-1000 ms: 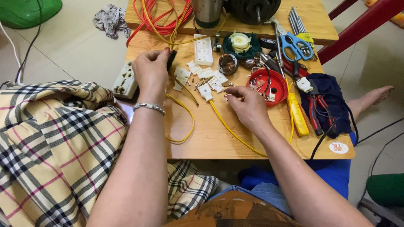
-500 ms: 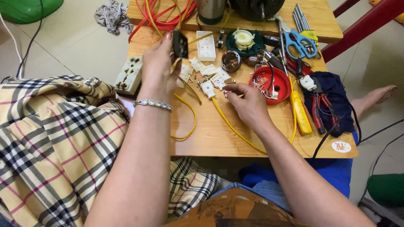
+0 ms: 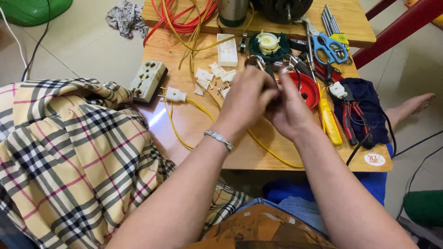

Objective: Wiring an electrical socket component by connecting wires to terminals on a wooden table.

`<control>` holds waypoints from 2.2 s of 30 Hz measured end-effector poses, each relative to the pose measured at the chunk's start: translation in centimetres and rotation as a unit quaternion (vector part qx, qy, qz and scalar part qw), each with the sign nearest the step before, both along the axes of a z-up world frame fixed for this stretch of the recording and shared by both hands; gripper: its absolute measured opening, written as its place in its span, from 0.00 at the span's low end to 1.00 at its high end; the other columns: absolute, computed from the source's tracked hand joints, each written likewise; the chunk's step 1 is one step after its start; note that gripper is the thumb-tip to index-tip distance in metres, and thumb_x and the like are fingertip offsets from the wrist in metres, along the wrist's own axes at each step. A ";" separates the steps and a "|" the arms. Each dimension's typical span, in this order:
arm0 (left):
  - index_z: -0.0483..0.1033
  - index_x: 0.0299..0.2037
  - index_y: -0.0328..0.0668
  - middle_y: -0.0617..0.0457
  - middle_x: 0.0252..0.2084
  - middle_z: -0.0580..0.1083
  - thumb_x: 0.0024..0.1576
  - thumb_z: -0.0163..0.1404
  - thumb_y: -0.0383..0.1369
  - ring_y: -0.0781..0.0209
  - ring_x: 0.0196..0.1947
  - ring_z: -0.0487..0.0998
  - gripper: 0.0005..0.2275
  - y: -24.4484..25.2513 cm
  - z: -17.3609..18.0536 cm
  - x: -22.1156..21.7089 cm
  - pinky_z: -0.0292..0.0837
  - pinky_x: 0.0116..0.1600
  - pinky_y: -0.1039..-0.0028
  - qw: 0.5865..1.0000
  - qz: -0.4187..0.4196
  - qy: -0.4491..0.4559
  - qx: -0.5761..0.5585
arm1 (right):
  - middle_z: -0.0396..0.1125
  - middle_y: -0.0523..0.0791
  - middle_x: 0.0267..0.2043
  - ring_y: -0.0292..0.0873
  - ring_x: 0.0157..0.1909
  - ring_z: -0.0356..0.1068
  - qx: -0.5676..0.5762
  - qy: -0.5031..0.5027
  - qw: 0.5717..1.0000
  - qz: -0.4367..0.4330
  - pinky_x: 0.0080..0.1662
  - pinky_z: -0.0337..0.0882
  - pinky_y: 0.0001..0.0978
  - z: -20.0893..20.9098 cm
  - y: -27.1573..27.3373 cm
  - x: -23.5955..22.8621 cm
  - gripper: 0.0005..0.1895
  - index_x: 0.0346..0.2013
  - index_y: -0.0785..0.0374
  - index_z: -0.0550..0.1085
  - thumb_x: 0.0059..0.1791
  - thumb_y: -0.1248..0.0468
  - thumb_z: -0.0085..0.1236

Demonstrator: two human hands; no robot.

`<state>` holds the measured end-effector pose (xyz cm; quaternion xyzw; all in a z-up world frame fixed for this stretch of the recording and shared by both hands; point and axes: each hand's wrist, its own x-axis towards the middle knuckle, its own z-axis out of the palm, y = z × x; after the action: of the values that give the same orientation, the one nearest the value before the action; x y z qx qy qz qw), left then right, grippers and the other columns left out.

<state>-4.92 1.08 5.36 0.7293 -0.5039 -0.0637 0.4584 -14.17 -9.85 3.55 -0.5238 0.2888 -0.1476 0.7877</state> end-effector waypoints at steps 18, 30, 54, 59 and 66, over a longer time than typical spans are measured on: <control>0.76 0.48 0.37 0.42 0.40 0.78 0.50 0.56 0.37 0.57 0.36 0.81 0.18 -2.0 -5.0 3.0 0.79 0.38 0.73 0.886 0.173 0.424 -0.065 | 0.69 0.43 0.42 0.43 0.44 0.71 0.055 -0.058 0.996 -0.032 0.46 0.75 0.48 -0.9 2.7 -1.5 0.18 0.49 0.50 0.70 0.45 0.66 0.56; 0.67 0.58 0.30 0.40 0.49 0.70 0.50 0.55 0.44 0.55 0.42 0.74 0.30 -2.0 -2.8 1.3 0.75 0.47 0.65 0.829 0.114 0.540 -0.085 | 0.69 0.45 0.41 0.43 0.44 0.73 0.029 -0.057 0.997 -0.033 0.49 0.75 0.44 -1.9 1.2 -1.6 0.25 0.55 0.55 0.68 0.43 0.69 0.58; 0.69 0.55 0.32 0.41 0.48 0.73 0.50 0.59 0.38 0.48 0.48 0.76 0.25 -3.5 -6.0 3.6 0.76 0.44 0.60 0.770 0.108 0.606 -0.168 | 0.69 0.49 0.44 0.46 0.42 0.74 -0.006 -0.017 0.999 -0.029 0.47 0.77 0.38 -0.4 2.1 -0.8 0.26 0.58 0.58 0.66 0.45 0.66 0.58; 0.69 0.54 0.33 0.41 0.46 0.73 0.49 0.60 0.39 0.48 0.46 0.77 0.26 -3.7 -6.0 3.5 0.76 0.43 0.60 0.763 0.106 0.614 -0.170 | 0.70 0.50 0.43 0.46 0.42 0.75 -0.013 -0.019 0.999 -0.037 0.46 0.77 0.37 -0.9 1.6 -0.9 0.25 0.57 0.59 0.67 0.45 0.66 0.58; 0.66 0.59 0.32 0.36 0.52 0.71 0.52 0.55 0.40 0.45 0.51 0.74 0.27 -2.8 -3.2 2.1 0.75 0.47 0.58 0.785 0.114 0.594 -0.133 | 0.71 0.48 0.39 0.44 0.38 0.76 -0.039 -0.034 0.996 -0.078 0.43 0.78 0.33 -1.3 1.1 -0.9 0.22 0.52 0.61 0.70 0.43 0.69 0.60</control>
<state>-2.83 -1.77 2.11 0.5312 -0.0483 -0.3635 0.7638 -15.10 -8.76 2.28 -0.5248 0.2954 -0.2376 0.7622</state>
